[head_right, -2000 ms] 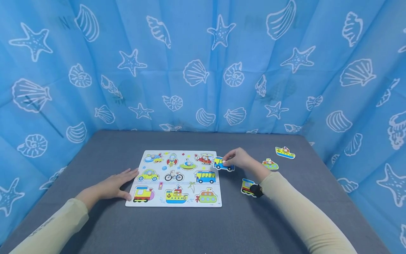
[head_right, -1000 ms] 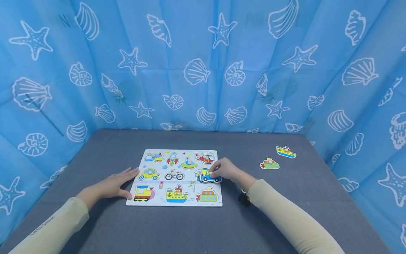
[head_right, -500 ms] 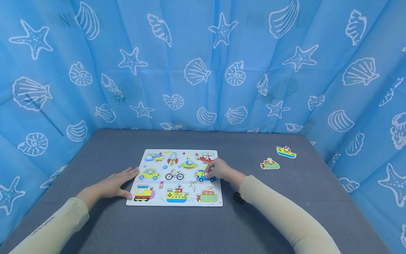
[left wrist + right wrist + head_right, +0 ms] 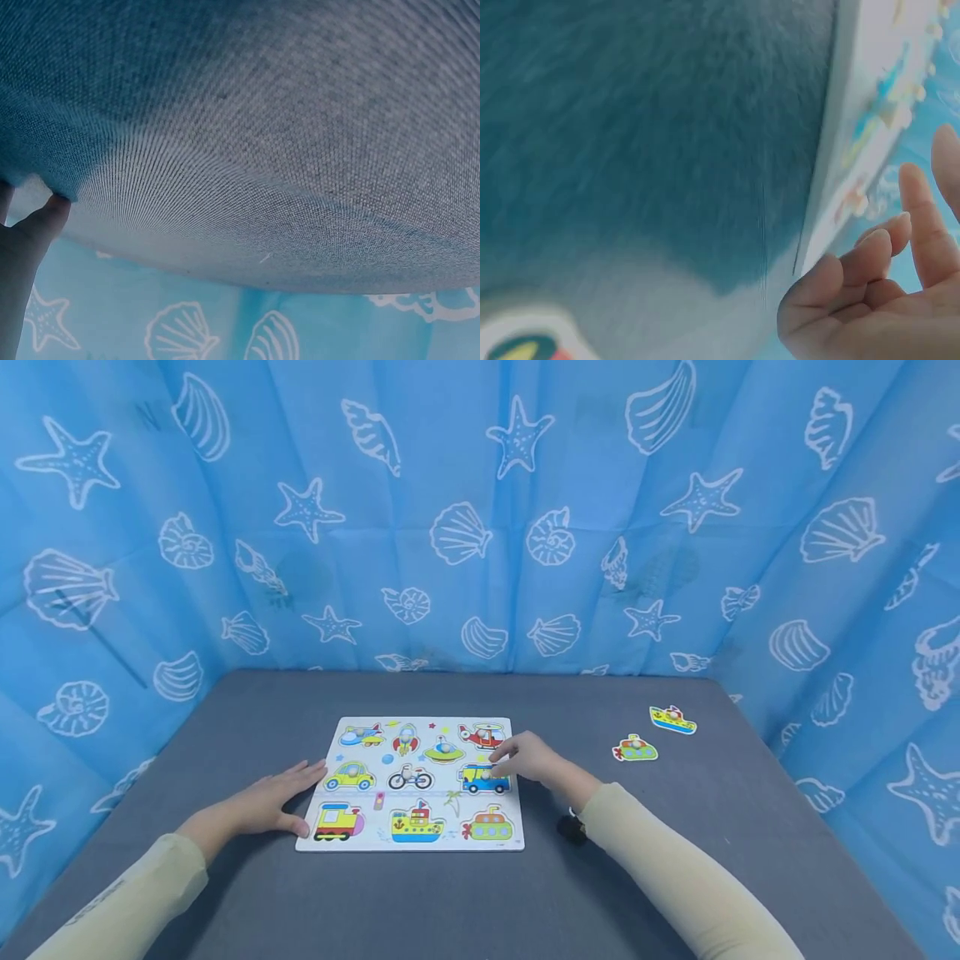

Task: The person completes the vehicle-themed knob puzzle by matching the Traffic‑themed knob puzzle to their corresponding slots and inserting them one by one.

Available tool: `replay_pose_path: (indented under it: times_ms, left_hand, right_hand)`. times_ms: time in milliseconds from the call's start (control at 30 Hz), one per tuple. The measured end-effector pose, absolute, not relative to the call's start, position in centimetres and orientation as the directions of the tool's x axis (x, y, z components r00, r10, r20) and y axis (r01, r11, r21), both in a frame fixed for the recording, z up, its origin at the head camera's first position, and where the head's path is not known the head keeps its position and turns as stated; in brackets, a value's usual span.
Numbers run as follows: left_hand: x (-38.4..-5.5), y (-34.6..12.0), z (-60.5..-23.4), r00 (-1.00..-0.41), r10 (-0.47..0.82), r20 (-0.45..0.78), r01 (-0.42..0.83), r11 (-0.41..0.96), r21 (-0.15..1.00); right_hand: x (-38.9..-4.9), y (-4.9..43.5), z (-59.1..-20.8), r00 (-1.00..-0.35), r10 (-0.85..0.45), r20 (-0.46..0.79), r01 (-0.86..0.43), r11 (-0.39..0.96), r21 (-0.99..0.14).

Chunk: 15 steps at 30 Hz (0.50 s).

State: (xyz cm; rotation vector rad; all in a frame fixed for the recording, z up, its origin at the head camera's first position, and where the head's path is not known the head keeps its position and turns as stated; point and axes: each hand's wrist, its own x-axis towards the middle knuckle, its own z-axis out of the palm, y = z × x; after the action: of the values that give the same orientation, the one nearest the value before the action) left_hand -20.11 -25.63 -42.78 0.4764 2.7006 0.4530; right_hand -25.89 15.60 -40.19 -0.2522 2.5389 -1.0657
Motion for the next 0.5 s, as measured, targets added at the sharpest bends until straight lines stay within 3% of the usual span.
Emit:
replay_pose_path:
  times_ms: [500]
  left_hand:
    - [-20.1, -25.7, -42.9, -0.882, 0.372, -0.29, 0.256, 0.894, 0.367]
  right_hand:
    - [-24.8, 22.0, -38.2, -0.916, -0.347, -0.202, -0.064, 0.625, -0.778]
